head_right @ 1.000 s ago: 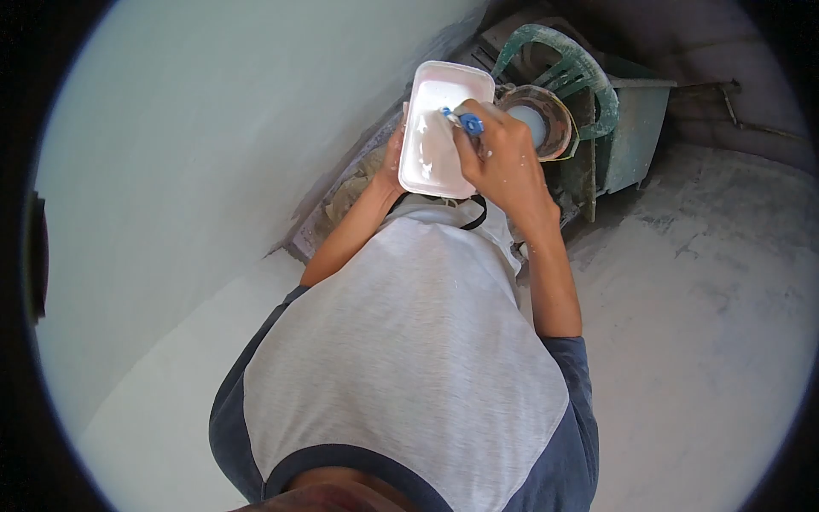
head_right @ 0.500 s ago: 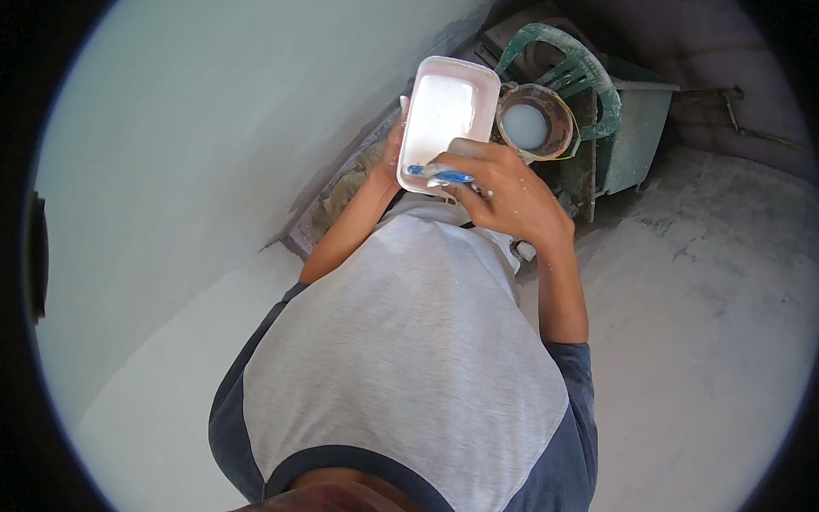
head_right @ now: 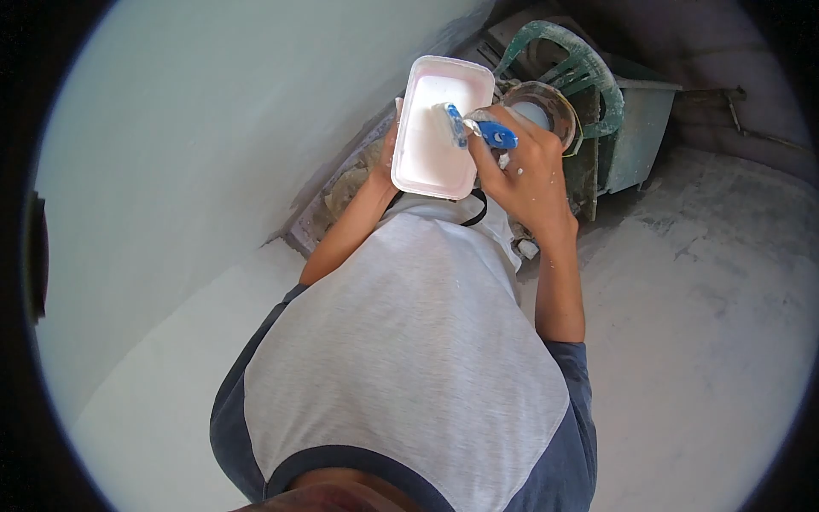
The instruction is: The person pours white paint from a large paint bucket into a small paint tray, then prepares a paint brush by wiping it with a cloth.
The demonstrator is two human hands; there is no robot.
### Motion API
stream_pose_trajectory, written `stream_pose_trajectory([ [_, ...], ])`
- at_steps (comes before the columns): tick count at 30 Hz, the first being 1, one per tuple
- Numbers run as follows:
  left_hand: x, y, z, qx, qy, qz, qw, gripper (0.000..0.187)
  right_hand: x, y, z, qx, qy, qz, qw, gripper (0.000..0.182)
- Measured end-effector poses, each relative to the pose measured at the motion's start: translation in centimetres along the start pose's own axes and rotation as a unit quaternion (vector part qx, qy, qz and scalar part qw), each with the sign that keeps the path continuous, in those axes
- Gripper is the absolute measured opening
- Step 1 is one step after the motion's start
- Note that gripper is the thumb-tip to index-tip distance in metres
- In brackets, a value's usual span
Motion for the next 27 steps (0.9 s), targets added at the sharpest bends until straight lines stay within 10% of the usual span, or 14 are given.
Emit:
stream_pose_trajectory([
  [27, -0.5, -2.2, 0.5, 0.024, 0.008, -0.068, 0.997, 0.080, 4.1, 2.9, -1.2, 0.039, 0.201, 0.151, 0.967, 0.011],
])
Point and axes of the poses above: each hand's wrist, its own z-axis towards the middle knuckle, its own y-axis out of the palm, x = y × z, the point moved 10 cm from there along z, towards the middle knuckle, and after that the axes turned 10 degrees about y, right-handed, at the moved point
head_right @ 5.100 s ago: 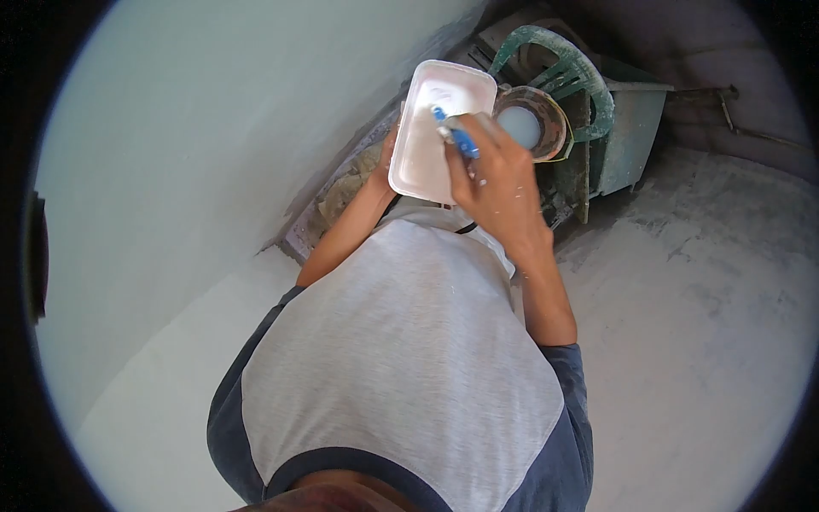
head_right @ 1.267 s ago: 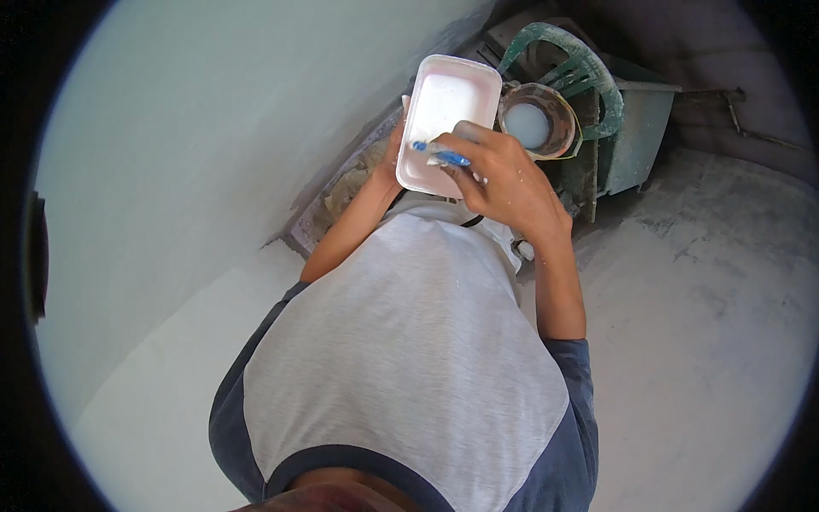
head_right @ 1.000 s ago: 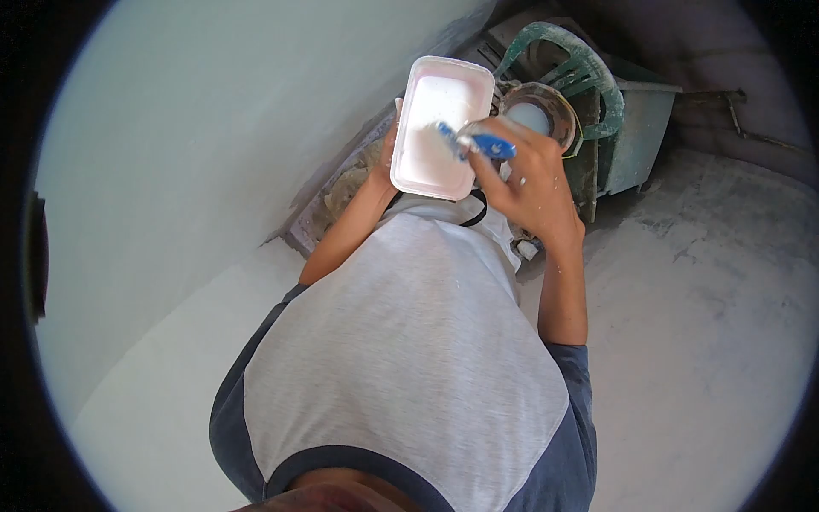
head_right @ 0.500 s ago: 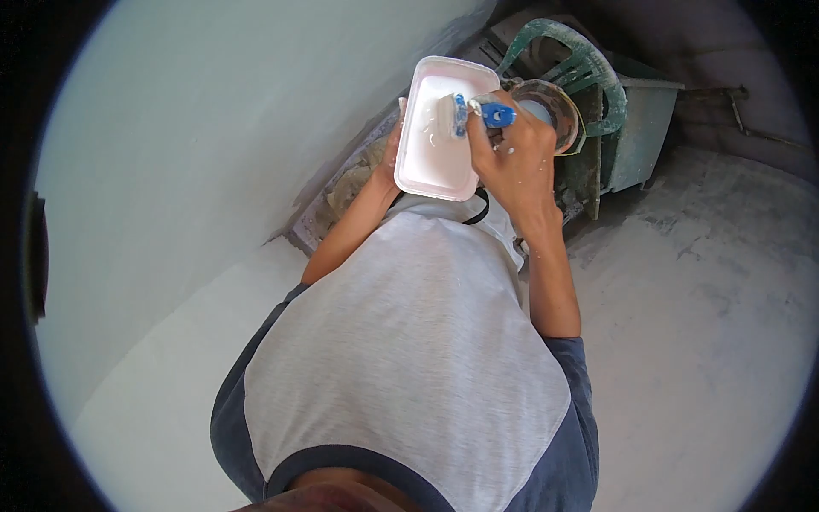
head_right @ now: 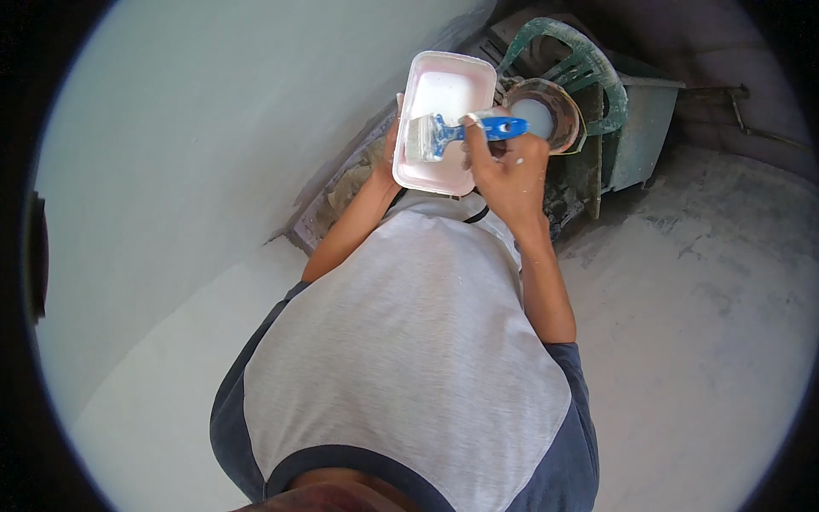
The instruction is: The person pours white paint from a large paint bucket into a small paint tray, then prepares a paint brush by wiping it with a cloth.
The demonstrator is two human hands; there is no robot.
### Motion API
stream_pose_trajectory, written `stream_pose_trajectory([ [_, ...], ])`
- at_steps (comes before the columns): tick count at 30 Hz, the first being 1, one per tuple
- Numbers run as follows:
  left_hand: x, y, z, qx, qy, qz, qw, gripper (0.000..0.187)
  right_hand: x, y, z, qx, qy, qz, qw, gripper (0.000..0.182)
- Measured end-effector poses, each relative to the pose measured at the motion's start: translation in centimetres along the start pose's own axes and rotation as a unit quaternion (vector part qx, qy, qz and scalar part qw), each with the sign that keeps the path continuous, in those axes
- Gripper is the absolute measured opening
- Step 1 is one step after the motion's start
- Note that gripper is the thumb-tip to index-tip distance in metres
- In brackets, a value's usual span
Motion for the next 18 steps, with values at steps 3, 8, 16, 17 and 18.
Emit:
stream_pose_trajectory([
  [3, 0.5, 0.8, -0.8, 0.018, 0.004, 0.031, 0.999, 0.081, 0.6, -1.7, 0.0, 0.023, 0.001, 0.027, 0.999, 0.009],
  [8, 0.4, 1.4, -0.5, 0.006, 0.003, 0.015, 1.000, 0.082, -1.1, -3.5, -0.1, 0.061, -0.046, -0.041, 0.996, 0.012],
  [16, -0.3, 1.3, -0.4, -0.032, -0.006, -0.090, 0.995, 0.081, -1.1, 0.9, -1.2, -0.035, -0.081, -0.093, 0.992, 0.008],
  [17, -0.3, 1.4, -0.5, -0.045, -0.009, -0.101, 0.994, 0.079, -1.0, 0.9, -1.0, -0.032, -0.080, -0.093, 0.992, 0.008],
  [18, -0.2, 2.1, -0.5, -0.059, -0.010, -0.113, 0.992, 0.078, -1.3, 0.8, -0.8, -0.023, -0.091, -0.085, 0.992, 0.008],
])
Point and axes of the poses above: each hand's wrist, its own z-axis towards the middle knuckle, its own y-axis out of the palm, x = y × z, the point moved 10 cm from there along z, towards the middle knuckle, and after that the axes turned 10 degrees about y, right-handed, at the moved point
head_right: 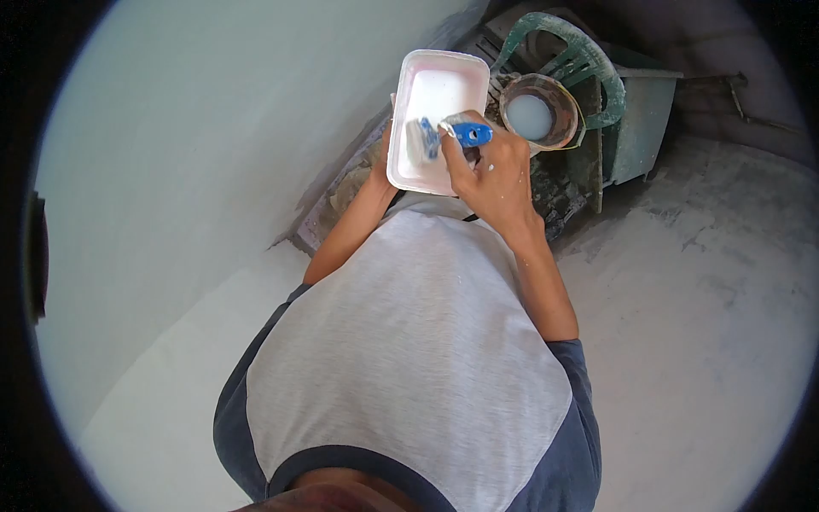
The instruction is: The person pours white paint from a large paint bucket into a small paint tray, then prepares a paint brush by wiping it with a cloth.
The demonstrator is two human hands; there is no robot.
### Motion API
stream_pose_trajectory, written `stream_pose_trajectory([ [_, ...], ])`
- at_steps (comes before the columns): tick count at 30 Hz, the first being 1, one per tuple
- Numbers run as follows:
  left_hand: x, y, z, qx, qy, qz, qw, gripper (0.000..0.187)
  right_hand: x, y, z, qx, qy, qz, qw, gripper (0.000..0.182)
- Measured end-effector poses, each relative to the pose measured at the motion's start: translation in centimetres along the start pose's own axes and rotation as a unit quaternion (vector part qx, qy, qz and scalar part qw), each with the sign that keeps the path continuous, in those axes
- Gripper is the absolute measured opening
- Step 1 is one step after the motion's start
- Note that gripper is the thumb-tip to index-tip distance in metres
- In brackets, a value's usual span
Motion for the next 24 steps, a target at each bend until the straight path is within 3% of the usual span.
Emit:
stream_pose_trajectory([
  [1, -0.1, 0.4, 0.0, 0.000, -0.002, -0.001, 1.000, 0.078, -0.2, -0.2, 0.2, 0.010, -0.010, 0.007, 1.000, 0.009],
  [3, 0.5, -1.0, -0.3, 0.097, 0.010, 0.171, 0.981, 0.077, -0.4, -1.0, 0.7, 0.032, -0.025, -0.007, 0.999, 0.010],
  [4, 0.7, -1.2, -0.3, 0.101, 0.023, 0.212, 0.972, 0.077, -0.7, -1.6, 0.8, 0.052, -0.042, -0.020, 0.998, 0.011],
  [5, 0.6, -1.8, -0.3, 0.101, 0.024, 0.212, 0.972, 0.077, -1.0, -1.9, 0.8, 0.052, -0.043, -0.020, 0.998, 0.011],
  [7, -0.3, 0.5, 0.2, -0.023, 0.019, -0.003, 1.000, 0.078, -1.0, -1.5, 0.6, -0.003, -0.024, -0.054, 0.998, 0.013],
  [11, -1.2, -0.6, 0.6, 0.022, -0.010, 0.036, 0.999, 0.079, -2.1, 0.3, -0.3, -0.052, -0.051, -0.034, 0.997, 0.013],
  [14, -1.6, -1.7, 0.4, 0.065, -0.014, 0.123, 0.990, 0.080, -2.1, -0.3, 0.8, -0.014, -0.068, -0.036, 0.997, 0.014],
  [17, -1.4, -1.7, 0.9, 0.059, -0.013, 0.118, 0.991, 0.080, -1.7, -2.0, 1.3, -0.007, -0.068, -0.041, 0.997, 0.016],
  [18, -1.2, -0.2, 1.1, 0.011, -0.003, 0.076, 0.997, 0.080, -1.6, -2.8, 1.4, 0.007, -0.052, -0.053, 0.997, 0.015],
  [24, -1.4, 0.0, 1.7, 0.036, -0.006, 0.128, 0.991, 0.080, 0.3, -4.8, 2.1, 0.086, 0.016, 0.002, 0.996, 0.010],
])
Point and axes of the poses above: each hand's wrist, its own z-axis towards the middle knuckle, its own y-axis out of the palm, x = y × z, the point moved 10 cm from there along z, towards the middle knuckle, and after that the axes turned 10 degrees about y, right-handed, at the moved point
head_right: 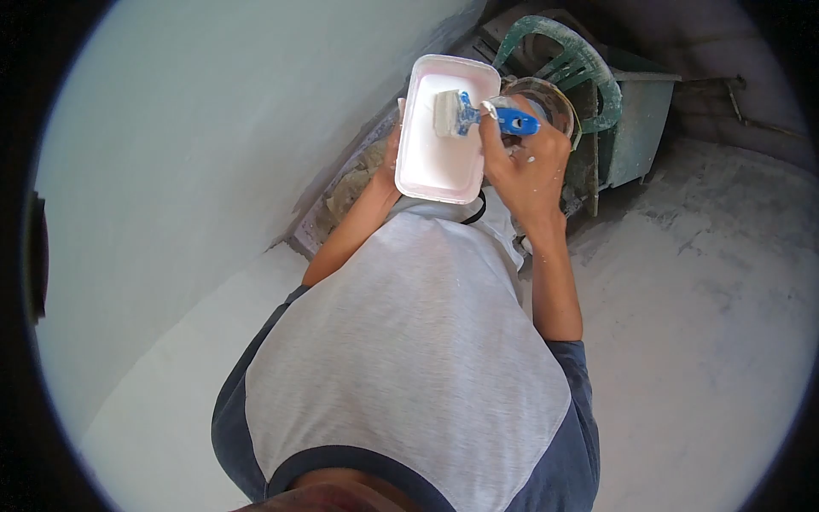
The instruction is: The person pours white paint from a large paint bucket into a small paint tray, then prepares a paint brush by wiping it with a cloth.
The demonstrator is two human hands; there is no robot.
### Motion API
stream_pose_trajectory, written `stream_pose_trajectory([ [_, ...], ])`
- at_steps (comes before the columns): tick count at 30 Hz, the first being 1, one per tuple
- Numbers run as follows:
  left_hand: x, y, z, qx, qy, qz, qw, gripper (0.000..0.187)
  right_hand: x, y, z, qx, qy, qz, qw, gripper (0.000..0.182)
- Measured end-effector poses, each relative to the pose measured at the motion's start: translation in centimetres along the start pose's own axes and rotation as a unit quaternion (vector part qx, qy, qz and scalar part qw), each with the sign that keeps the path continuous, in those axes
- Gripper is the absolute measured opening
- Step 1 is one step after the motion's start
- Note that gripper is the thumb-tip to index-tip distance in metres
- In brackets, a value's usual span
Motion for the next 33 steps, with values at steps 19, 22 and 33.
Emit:
stream_pose_trajectory([
  [19, -3.9, 2.9, 5.8, -0.065, 0.001, -0.116, 0.991, 0.078, 3.3, -2.4, 3.4, -0.083, 0.003, -0.029, 0.996, 0.013],
  [22, -4.2, 2.7, 6.7, 0.008, 0.009, -0.036, 0.999, 0.078, 3.4, -4.7, 4.7, -0.057, -0.012, -0.042, 0.997, 0.012],
  [33, -6.7, 3.6, 9.8, 0.028, 0.031, -0.025, 0.999, 0.080, 4.3, -7.1, 6.3, -0.144, -0.077, -0.046, 0.985, 0.012],
])
Point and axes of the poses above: each hand's wrist, its own z-axis towards the middle knuckle, its own y-axis out of the palm, x = y × z, the point moved 10 cm from there along z, towards the middle knuckle, and after that the axes turned 10 degrees about y, right-handed, at the moved point
